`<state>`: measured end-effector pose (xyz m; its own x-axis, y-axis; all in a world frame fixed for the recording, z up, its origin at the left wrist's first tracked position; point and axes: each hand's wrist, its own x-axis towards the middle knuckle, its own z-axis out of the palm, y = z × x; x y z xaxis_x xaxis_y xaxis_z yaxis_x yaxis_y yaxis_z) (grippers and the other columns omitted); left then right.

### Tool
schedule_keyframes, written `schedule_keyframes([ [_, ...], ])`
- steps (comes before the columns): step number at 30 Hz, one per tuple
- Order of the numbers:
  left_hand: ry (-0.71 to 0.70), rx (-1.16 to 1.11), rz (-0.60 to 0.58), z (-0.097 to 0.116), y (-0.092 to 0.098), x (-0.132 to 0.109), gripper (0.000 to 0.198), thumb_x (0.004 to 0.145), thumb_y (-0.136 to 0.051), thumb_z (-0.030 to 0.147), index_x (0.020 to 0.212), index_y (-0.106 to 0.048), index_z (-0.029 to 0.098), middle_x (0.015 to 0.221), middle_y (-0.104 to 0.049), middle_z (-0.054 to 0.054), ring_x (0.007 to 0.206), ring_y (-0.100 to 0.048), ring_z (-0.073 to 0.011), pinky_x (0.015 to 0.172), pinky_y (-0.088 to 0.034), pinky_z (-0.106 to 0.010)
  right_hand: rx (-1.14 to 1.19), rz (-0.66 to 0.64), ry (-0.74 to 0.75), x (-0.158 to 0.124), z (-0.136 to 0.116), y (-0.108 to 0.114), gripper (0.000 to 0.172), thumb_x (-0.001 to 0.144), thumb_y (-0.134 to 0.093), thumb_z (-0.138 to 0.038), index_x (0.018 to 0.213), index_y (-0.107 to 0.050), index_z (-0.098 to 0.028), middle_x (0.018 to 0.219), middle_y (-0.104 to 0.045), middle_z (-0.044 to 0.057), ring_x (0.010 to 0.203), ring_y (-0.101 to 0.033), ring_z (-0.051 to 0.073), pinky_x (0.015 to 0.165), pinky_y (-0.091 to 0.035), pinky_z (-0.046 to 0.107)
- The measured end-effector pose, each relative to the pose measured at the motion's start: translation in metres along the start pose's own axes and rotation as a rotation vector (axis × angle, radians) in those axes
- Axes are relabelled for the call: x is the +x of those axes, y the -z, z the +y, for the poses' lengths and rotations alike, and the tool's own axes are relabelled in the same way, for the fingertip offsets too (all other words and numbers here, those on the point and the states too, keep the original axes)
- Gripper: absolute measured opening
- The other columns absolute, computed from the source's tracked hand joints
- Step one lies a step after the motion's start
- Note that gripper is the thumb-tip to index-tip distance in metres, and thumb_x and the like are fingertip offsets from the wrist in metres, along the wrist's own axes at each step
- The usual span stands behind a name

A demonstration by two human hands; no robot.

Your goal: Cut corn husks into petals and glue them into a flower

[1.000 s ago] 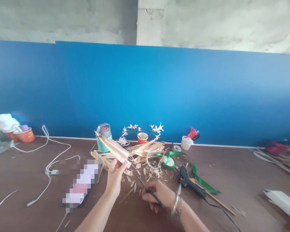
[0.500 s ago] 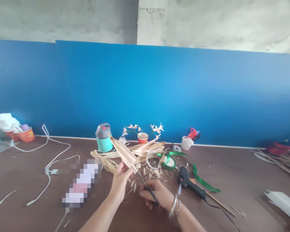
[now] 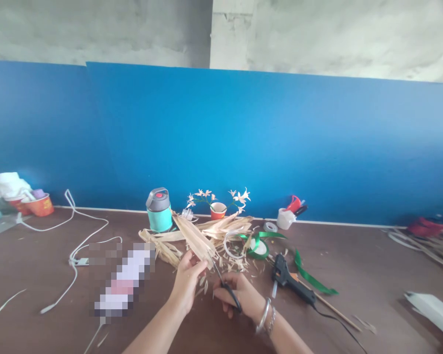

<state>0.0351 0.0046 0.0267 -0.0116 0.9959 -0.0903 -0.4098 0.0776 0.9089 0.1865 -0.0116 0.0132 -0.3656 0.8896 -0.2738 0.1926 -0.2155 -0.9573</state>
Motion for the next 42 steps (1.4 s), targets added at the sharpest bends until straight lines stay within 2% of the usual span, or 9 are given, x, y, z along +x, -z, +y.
schedule_keyframes([
  [7,0.001,-0.023,0.011,0.0005,-0.002,-0.0014,0.034,0.058,-0.071,0.023,0.091,-0.061,0.017,0.071,-0.063,0.0,0.061,-0.054,-0.0124,0.056,-0.037,-0.022,-0.005,0.039,0.053,0.0036,0.0033,0.0002,0.034,0.06,-0.07,-0.044,0.07,-0.058,-0.013,0.039,-0.048,-0.008,0.031,-0.04,0.006,0.03,-0.032,0.016],
  [12,-0.015,-0.029,0.004,0.001,-0.0021,-0.0019,0.031,0.061,-0.069,0.02,0.091,-0.061,0.017,0.073,-0.062,0.0,0.063,-0.053,-0.0116,0.056,-0.037,-0.021,-0.031,0.048,0.079,0.0038,0.0028,0.0008,0.03,0.064,-0.067,-0.042,0.067,-0.056,-0.014,0.036,-0.043,-0.009,0.028,-0.033,0.004,0.029,-0.024,0.016],
  [19,-0.018,-0.017,-0.002,0.0011,-0.0011,-0.0015,0.033,0.061,-0.068,0.02,0.093,-0.06,0.018,0.072,-0.062,0.0,0.062,-0.053,-0.0114,0.055,-0.036,-0.021,-0.01,0.041,0.081,0.0024,-0.0017,0.0009,0.028,0.064,-0.067,-0.041,0.064,-0.055,-0.015,0.034,-0.04,-0.01,0.028,-0.03,0.003,0.03,-0.021,0.017],
  [29,-0.032,0.001,-0.033,-0.0022,0.002,0.0008,0.035,0.064,-0.067,0.021,0.098,-0.058,0.019,0.075,-0.062,0.001,0.062,-0.053,-0.0112,0.054,-0.035,-0.02,-0.063,0.047,0.079,0.0013,-0.0042,0.0022,0.024,0.064,-0.064,-0.038,0.061,-0.056,-0.016,0.033,-0.04,-0.01,0.028,-0.029,0.003,0.03,-0.021,0.017],
  [35,-0.049,0.016,-0.021,-0.0024,0.002,0.0003,0.036,0.063,-0.067,0.024,0.098,-0.059,0.019,0.085,-0.065,-0.002,0.066,-0.055,-0.0124,0.057,-0.036,-0.022,-0.053,0.07,0.051,0.0005,-0.0055,0.0009,0.026,0.062,-0.066,-0.039,0.063,-0.056,-0.016,0.033,-0.04,-0.01,0.028,-0.03,0.004,0.03,-0.021,0.017],
  [42,-0.067,0.034,-0.031,-0.0033,0.0029,0.0016,0.033,0.066,-0.065,0.022,0.099,-0.057,0.019,0.082,-0.063,0.0,0.063,-0.051,-0.0106,0.055,-0.034,-0.02,-0.065,0.079,0.05,-0.0005,-0.0055,0.0005,0.023,0.063,-0.066,-0.036,0.064,-0.057,-0.015,0.033,-0.039,-0.01,0.028,-0.03,0.004,0.03,-0.022,0.017],
])
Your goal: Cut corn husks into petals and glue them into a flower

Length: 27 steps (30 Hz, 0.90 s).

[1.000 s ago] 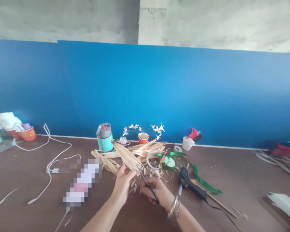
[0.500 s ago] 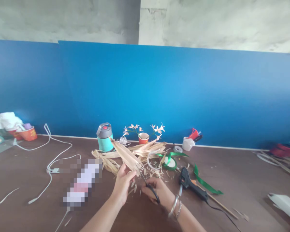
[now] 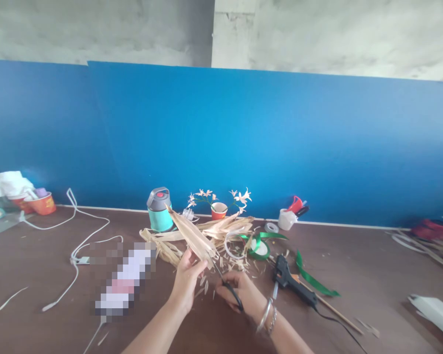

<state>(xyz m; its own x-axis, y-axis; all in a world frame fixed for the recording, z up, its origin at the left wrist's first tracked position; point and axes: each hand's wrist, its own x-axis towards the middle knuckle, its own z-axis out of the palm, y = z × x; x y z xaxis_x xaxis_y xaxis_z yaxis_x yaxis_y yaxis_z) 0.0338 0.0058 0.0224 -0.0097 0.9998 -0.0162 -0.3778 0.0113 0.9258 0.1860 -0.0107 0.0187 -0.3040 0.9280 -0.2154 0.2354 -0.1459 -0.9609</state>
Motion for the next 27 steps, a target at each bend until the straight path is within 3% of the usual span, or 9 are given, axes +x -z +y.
schedule_keyframes([
  [8,0.026,0.009,0.004,0.003,-0.001,0.0,0.034,0.065,-0.066,0.022,0.099,-0.058,0.019,0.08,-0.063,0.0,0.061,-0.05,-0.0104,0.053,-0.034,-0.02,-0.029,0.001,-0.002,0.0,0.0,0.001,0.017,0.065,-0.062,-0.031,0.064,-0.057,-0.015,0.034,-0.04,-0.01,0.029,-0.031,0.003,0.03,-0.022,0.016],
  [27,0.085,0.005,-0.138,0.011,0.004,0.005,0.039,0.061,-0.068,0.017,0.099,-0.059,0.018,0.072,-0.06,0.001,0.057,-0.047,-0.0094,0.05,-0.031,-0.02,-0.072,-0.023,0.0,0.003,0.008,0.006,0.015,0.065,-0.063,-0.029,0.069,-0.061,-0.014,0.034,-0.042,-0.009,0.028,-0.033,0.004,0.03,-0.022,0.016],
])
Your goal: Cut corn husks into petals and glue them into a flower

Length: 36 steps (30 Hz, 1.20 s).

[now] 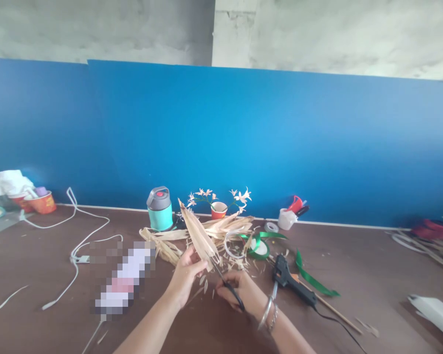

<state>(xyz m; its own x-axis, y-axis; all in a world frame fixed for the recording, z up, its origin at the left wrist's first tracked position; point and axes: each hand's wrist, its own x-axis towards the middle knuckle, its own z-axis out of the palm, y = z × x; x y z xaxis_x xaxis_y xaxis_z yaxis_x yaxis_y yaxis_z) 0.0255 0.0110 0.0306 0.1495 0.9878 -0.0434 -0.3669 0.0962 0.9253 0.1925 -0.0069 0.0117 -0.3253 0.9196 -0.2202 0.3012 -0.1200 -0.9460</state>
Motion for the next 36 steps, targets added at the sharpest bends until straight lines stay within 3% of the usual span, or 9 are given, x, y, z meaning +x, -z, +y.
schedule_keyframes([
  [19,0.045,0.049,-0.029,0.0061,-0.0004,-0.0006,0.042,0.058,-0.065,0.013,0.099,-0.058,0.019,0.07,-0.063,0.001,0.058,-0.052,-0.0115,0.053,-0.033,-0.022,-0.032,0.008,-0.06,-0.0042,-0.0066,0.0015,0.013,0.064,-0.062,-0.026,0.07,-0.061,-0.014,0.036,-0.043,-0.009,0.029,-0.033,0.004,0.03,-0.023,0.016],
  [36,0.071,0.095,-0.027,0.0025,0.0033,0.002,0.034,0.059,-0.066,0.019,0.093,-0.06,0.017,0.063,-0.059,0.002,0.052,-0.047,-0.0094,0.049,-0.03,-0.021,-0.052,-0.015,-0.006,-0.0036,-0.0038,0.0069,0.009,0.064,-0.065,-0.023,0.066,-0.063,-0.015,0.035,-0.042,-0.008,0.03,-0.034,0.005,0.031,-0.023,0.016],
])
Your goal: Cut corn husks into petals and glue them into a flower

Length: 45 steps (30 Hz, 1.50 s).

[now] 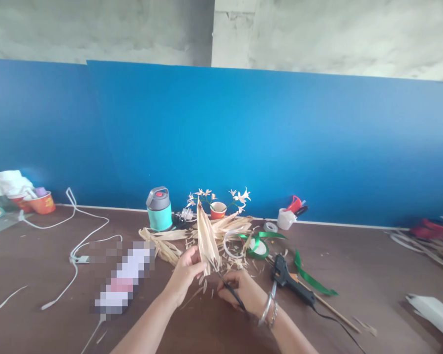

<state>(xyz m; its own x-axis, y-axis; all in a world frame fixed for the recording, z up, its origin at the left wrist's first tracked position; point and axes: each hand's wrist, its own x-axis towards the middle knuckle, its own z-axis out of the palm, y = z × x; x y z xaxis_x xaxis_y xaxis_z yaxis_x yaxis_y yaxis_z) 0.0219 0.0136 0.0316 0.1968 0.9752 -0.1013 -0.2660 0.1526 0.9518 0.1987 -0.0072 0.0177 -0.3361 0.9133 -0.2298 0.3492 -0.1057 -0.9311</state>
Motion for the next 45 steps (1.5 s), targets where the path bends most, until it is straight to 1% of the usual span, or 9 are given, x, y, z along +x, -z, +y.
schedule_keyframes([
  [11,-0.003,-0.015,0.008,0.002,-0.001,-0.001,0.035,0.058,-0.065,0.017,0.093,-0.06,0.017,0.061,-0.058,0.002,0.051,-0.047,-0.0095,0.048,-0.03,-0.021,-0.038,0.001,-0.044,-0.001,0.0,0.0,0.014,0.065,-0.062,-0.028,0.071,-0.064,-0.015,0.038,-0.047,-0.007,0.03,-0.036,0.006,0.031,-0.027,0.017],
  [18,-0.094,-0.223,0.229,-0.003,0.007,0.005,0.037,0.057,-0.07,0.019,0.092,-0.06,0.017,0.067,-0.061,0.002,0.056,-0.051,-0.009,0.051,-0.034,-0.02,0.243,-0.234,-0.005,-0.006,0.0,0.009,0.033,0.057,-0.072,-0.039,0.074,-0.058,-0.014,0.047,-0.054,-0.005,0.041,-0.05,0.008,0.04,-0.037,0.017],
  [19,-0.104,-0.228,0.245,-0.004,0.007,0.006,0.037,0.057,-0.07,0.019,0.092,-0.06,0.017,0.067,-0.061,0.002,0.055,-0.051,-0.0087,0.05,-0.034,-0.019,0.295,-0.218,0.006,-0.006,-0.002,0.01,0.035,0.057,-0.072,-0.041,0.075,-0.057,-0.014,0.048,-0.055,-0.004,0.042,-0.05,0.008,0.04,-0.036,0.017],
  [21,-0.112,-0.189,0.237,-0.006,0.004,0.005,0.036,0.06,-0.07,0.02,0.094,-0.06,0.016,0.068,-0.062,0.001,0.055,-0.051,-0.0088,0.049,-0.034,-0.019,0.376,-0.068,0.045,-0.006,-0.005,0.009,0.037,0.061,-0.07,-0.044,0.08,-0.055,-0.016,0.052,-0.056,-0.004,0.044,-0.05,0.008,0.04,-0.033,0.016],
  [24,-0.128,-0.103,0.117,-0.007,-0.008,-0.002,0.033,0.064,-0.068,0.02,0.096,-0.061,0.017,0.078,-0.066,-0.002,0.065,-0.058,-0.0138,0.057,-0.041,-0.023,0.422,0.239,0.186,-0.003,-0.009,0.004,0.04,0.06,-0.073,-0.041,0.085,-0.053,-0.019,0.065,-0.057,-0.004,0.058,-0.054,0.01,0.05,-0.04,0.018],
  [26,-0.137,-0.085,0.031,-0.007,-0.017,-0.009,0.031,0.066,-0.069,0.02,0.096,-0.062,0.018,0.09,-0.068,-0.005,0.08,-0.061,-0.0188,0.069,-0.045,-0.027,0.417,0.327,0.284,0.0,-0.008,-0.001,0.042,0.057,-0.077,-0.037,0.087,-0.052,-0.019,0.073,-0.057,-0.002,0.067,-0.055,0.013,0.06,-0.044,0.021],
  [30,-0.14,-0.057,-0.133,-0.011,-0.029,-0.015,0.027,0.069,-0.068,0.025,0.095,-0.062,0.019,0.098,-0.067,-0.008,0.086,-0.061,-0.0221,0.072,-0.047,-0.031,0.414,0.33,0.347,0.007,-0.002,-0.01,0.04,0.058,-0.076,-0.036,0.086,-0.052,-0.019,0.077,-0.06,0.001,0.069,-0.056,0.016,0.063,-0.046,0.026],
  [36,-0.211,0.165,-0.031,-0.023,-0.025,-0.009,0.019,0.067,-0.07,0.025,0.082,-0.062,0.016,0.078,-0.067,-0.006,0.07,-0.06,-0.0193,0.065,-0.047,-0.028,0.25,0.402,0.357,0.006,0.001,-0.012,0.033,0.062,-0.07,-0.025,0.09,-0.054,-0.017,0.077,-0.062,0.003,0.065,-0.055,0.016,0.062,-0.045,0.027],
  [45,-0.204,0.244,-0.002,-0.026,-0.024,-0.01,0.026,0.07,-0.066,0.026,0.092,-0.063,0.013,0.072,-0.066,-0.004,0.067,-0.059,-0.0183,0.061,-0.045,-0.027,0.138,0.437,0.358,0.007,0.005,-0.009,0.024,0.066,-0.059,-0.016,0.089,-0.053,-0.016,0.07,-0.058,0.0,0.061,-0.052,0.014,0.057,-0.043,0.024],
])
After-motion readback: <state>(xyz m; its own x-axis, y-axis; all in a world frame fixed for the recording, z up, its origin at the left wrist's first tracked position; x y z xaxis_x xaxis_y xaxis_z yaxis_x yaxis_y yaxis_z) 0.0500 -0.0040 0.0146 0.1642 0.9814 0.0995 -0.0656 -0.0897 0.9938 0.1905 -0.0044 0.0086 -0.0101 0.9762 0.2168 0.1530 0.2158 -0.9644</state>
